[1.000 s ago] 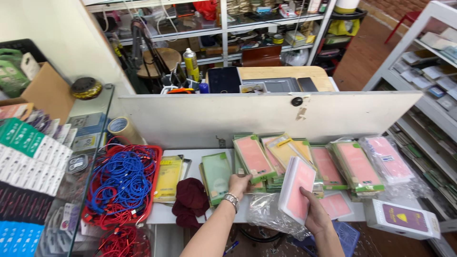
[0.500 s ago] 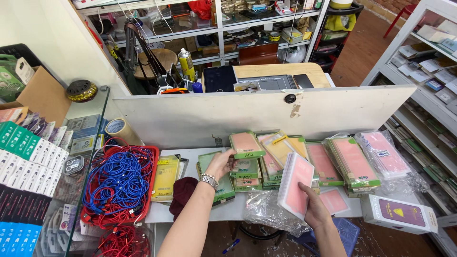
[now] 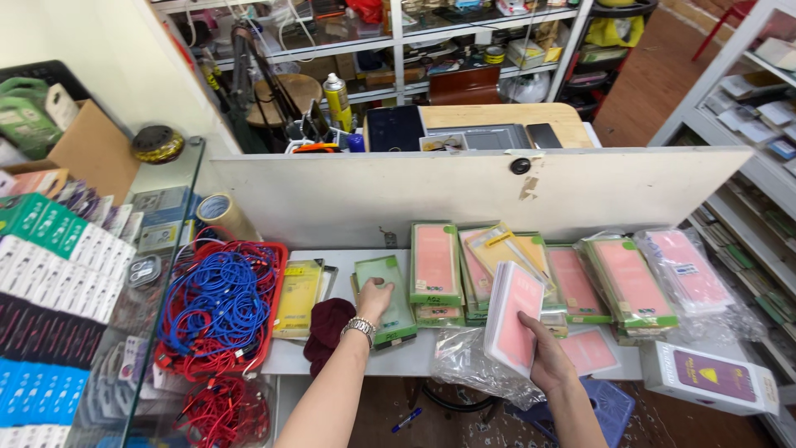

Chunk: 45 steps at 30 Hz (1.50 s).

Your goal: The person organizes stacks of packaged stationery items, primarily pink and green pads, on a glass display counter and a white table. They pick up, separate, and stack the items by hand, moving them between the counter and the table.

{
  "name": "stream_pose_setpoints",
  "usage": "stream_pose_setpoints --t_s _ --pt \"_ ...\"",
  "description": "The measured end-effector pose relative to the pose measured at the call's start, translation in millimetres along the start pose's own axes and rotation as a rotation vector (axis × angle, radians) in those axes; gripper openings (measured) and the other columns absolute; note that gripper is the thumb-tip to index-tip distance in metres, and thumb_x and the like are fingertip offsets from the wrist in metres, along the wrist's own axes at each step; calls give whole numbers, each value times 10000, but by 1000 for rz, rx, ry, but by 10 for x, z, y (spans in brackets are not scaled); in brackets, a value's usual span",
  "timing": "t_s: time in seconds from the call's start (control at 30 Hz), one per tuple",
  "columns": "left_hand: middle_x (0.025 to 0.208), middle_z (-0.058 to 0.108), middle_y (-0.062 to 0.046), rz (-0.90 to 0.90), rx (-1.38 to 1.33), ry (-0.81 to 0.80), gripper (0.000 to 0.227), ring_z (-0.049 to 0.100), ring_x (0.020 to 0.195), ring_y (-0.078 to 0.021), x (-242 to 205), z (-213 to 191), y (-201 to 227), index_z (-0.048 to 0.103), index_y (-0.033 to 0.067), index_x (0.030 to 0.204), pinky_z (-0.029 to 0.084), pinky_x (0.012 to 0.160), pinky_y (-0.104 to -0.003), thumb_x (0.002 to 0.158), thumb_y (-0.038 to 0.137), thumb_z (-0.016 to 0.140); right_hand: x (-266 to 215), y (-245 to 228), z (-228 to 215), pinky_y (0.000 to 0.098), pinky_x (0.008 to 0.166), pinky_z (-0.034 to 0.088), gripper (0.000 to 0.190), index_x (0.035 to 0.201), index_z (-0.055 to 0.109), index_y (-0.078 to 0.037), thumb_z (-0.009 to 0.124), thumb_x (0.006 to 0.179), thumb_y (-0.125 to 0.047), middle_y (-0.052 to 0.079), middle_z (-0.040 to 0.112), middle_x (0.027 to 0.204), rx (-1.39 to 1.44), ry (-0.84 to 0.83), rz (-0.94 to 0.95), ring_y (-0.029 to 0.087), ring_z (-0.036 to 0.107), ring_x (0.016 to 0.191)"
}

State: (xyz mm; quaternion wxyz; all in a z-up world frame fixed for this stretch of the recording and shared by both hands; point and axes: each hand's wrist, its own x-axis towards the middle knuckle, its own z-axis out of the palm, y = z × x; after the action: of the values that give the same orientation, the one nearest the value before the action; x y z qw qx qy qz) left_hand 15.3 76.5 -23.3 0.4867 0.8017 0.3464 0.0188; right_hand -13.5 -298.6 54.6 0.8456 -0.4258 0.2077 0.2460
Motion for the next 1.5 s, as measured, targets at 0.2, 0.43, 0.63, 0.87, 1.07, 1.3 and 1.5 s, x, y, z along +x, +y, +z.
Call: stream_pose_setpoints --t_s 0.2,0.43,0.63,0.87,1.07,1.3,1.5 --pt "1195 718 -241 -132 119 113 534 676 1147 -392 -83 -366 -410 674 9 1215 530 1005 -460 826 362 770 112 246 337 427 894 596 555 1338 553 -10 711 873 -268 133 697 1169 -30 -50 27 248 716 1009" --pt "1173 656 -252 -318 -114 -33 656 739 1029 -382 -424 -356 -325 481 -77 1245 679 645 -460 786 166 881 69 360 573 405 882 601 570 1335 561 10 710 870 -284 146 701 1160 -71 -63 58 244 716 1008" --pt "1019 761 -261 -290 -387 -212 410 755 819 -359 -89 -531 -37 687 -152 1028 637 590 -381 863 199 816 25 317 564 405 880 601 527 1312 569 4 710 884 -269 136 697 1151 -74 -52 8 238 714 1005" --pt "1080 737 -219 -341 -328 -190 388 753 931 -332 -242 -410 -291 678 -98 1077 626 752 -500 818 154 819 23 313 536 400 863 604 496 1295 577 5 705 892 -256 135 699 1136 -53 -93 -15 235 713 985" --pt "1217 624 -217 -419 -325 -33 660 684 1066 -359 -303 -264 -238 494 -67 1270 643 842 -525 787 128 899 -8 298 570 401 850 606 482 1282 582 8 698 895 -255 133 701 1129 -73 -79 -14 235 713 977" --pt "1090 746 -187 -293 -375 -243 479 760 923 -302 -100 -245 -141 686 -51 1170 633 747 -447 781 175 849 -22 267 657 401 875 607 503 1310 559 13 695 899 -244 144 694 1154 -72 -51 -3 238 714 1008" --pt "1081 775 -209 -148 -314 -179 416 771 892 -283 -206 -264 132 712 -57 1148 611 738 -387 823 196 776 1 241 649 407 877 601 534 1324 543 6 702 889 -259 145 692 1151 -92 -50 -3 243 710 1015"
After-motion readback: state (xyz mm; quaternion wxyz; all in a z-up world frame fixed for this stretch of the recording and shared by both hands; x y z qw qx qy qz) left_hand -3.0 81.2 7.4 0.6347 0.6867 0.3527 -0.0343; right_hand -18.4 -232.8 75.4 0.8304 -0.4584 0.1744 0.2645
